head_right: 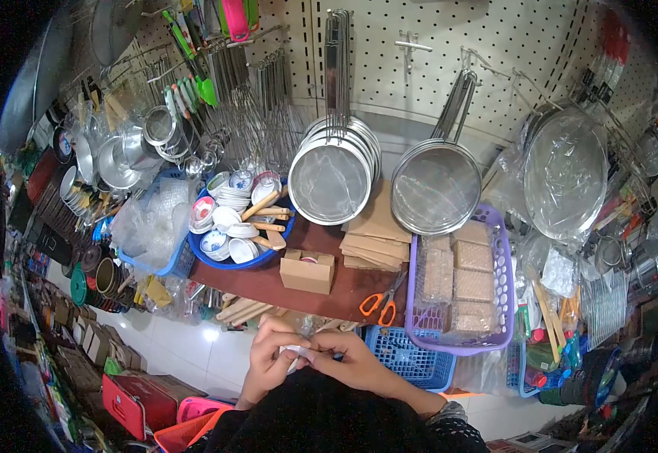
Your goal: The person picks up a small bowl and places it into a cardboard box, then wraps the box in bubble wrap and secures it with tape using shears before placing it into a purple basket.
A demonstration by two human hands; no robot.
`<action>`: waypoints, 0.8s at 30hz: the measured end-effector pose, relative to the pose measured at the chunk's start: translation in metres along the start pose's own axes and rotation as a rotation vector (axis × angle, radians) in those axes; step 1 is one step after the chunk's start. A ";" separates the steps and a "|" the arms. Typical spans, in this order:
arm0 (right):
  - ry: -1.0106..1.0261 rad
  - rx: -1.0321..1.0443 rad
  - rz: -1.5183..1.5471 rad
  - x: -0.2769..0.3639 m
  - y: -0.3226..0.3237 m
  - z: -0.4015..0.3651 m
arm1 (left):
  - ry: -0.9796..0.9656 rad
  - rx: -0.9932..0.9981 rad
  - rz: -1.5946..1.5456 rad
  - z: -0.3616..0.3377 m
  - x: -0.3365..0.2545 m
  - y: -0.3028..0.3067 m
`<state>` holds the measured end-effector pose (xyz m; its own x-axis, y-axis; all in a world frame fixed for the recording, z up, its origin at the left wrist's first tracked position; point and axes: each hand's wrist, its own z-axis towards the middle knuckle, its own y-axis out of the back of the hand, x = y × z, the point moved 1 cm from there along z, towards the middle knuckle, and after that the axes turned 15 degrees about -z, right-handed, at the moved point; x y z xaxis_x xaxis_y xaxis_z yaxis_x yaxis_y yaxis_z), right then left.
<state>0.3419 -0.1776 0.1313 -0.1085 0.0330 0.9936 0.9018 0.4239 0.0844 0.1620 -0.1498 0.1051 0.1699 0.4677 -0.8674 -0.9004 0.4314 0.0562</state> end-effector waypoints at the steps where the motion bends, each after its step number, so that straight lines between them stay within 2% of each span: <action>1: 0.001 0.003 0.001 -0.001 0.000 -0.001 | 0.020 -0.020 -0.014 -0.001 0.002 0.001; 2: 0.004 0.005 0.001 -0.002 0.001 -0.001 | 0.038 -0.039 -0.028 -0.002 0.003 0.001; 5: 0.071 -0.042 0.066 0.000 0.001 -0.002 | 0.281 -0.229 -0.372 0.010 -0.004 -0.008; 9: 0.135 -0.029 -0.019 0.004 0.005 -0.003 | 0.356 -0.044 -0.170 0.004 0.008 0.007; 12: 0.275 -0.007 -0.186 -0.003 0.001 0.004 | 0.321 -0.066 -0.055 0.008 0.006 0.009; 15: 0.155 0.085 -0.064 -0.010 -0.009 0.007 | 0.187 -0.009 0.157 0.017 0.000 0.010; 16: 0.172 0.094 -0.045 -0.011 -0.012 0.008 | 0.164 -0.003 0.190 0.018 -0.001 0.011; 24: 0.078 0.043 0.103 -0.009 -0.025 0.021 | -0.010 0.047 0.422 0.026 -0.011 0.015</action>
<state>0.3113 -0.1693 0.1191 0.0180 0.0087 0.9998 0.8875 0.4604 -0.0200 0.1565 -0.1286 0.1282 -0.2054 0.6184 -0.7586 -0.8727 0.2352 0.4280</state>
